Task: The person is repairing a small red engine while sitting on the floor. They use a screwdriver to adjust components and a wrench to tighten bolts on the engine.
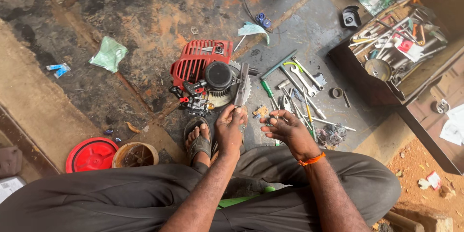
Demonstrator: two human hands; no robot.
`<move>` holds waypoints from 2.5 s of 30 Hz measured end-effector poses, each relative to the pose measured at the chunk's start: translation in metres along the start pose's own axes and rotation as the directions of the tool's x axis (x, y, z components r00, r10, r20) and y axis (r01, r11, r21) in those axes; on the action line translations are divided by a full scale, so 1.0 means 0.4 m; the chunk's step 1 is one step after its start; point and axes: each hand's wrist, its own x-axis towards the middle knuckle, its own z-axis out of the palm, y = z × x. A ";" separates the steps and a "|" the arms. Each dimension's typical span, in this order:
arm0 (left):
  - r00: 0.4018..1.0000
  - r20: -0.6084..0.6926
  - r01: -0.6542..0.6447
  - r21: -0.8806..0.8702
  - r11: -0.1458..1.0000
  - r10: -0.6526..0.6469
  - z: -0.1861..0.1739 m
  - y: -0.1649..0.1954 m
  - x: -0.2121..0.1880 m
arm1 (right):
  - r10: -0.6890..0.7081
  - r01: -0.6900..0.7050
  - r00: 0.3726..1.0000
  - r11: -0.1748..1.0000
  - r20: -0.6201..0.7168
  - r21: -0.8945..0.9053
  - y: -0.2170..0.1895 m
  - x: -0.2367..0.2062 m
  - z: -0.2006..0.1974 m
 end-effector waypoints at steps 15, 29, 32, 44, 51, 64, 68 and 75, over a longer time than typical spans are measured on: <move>0.995 0.011 -0.097 0.052 0.994 0.096 0.020 0.050 -0.016 | -0.127 0.114 0.991 0.952 0.029 0.285 0.007 0.015 -0.025; 1.000 0.019 -0.006 0.031 1.000 0.005 0.003 0.044 0.008 | -0.369 0.370 0.925 0.929 -0.089 -0.007 0.009 0.107 0.155; 1.000 0.013 0.004 0.024 1.000 -0.005 0.003 0.048 0.005 | -0.356 0.355 0.933 0.935 -0.057 -0.025 0.018 0.108 0.155; 1.000 0.022 -0.005 0.058 0.998 0.004 0.001 0.049 0.007 | -0.370 0.354 0.929 0.881 0.008 -0.313 -0.005 0.124 0.144; 0.998 0.040 -0.055 0.066 0.996 0.052 0.001 0.050 0.006 | -0.157 0.039 0.967 0.873 -0.203 -0.486 -0.005 0.152 0.173; 0.996 0.024 -0.085 0.205 0.975 0.082 0.009 0.078 -0.007 | -0.167 0.202 0.978 0.902 0.122 -0.383 -0.020 0.145 0.131; 0.991 0.048 -0.134 0.190 0.973 0.127 0.005 0.070 -0.001 | -0.171 0.197 0.979 0.922 0.106 -0.332 -0.033 0.141 0.127; 0.990 0.055 -0.133 0.046 0.990 0.130 0.008 0.050 0.014 | -0.076 0.101 0.994 0.918 0.081 -0.383 -0.032 0.133 0.134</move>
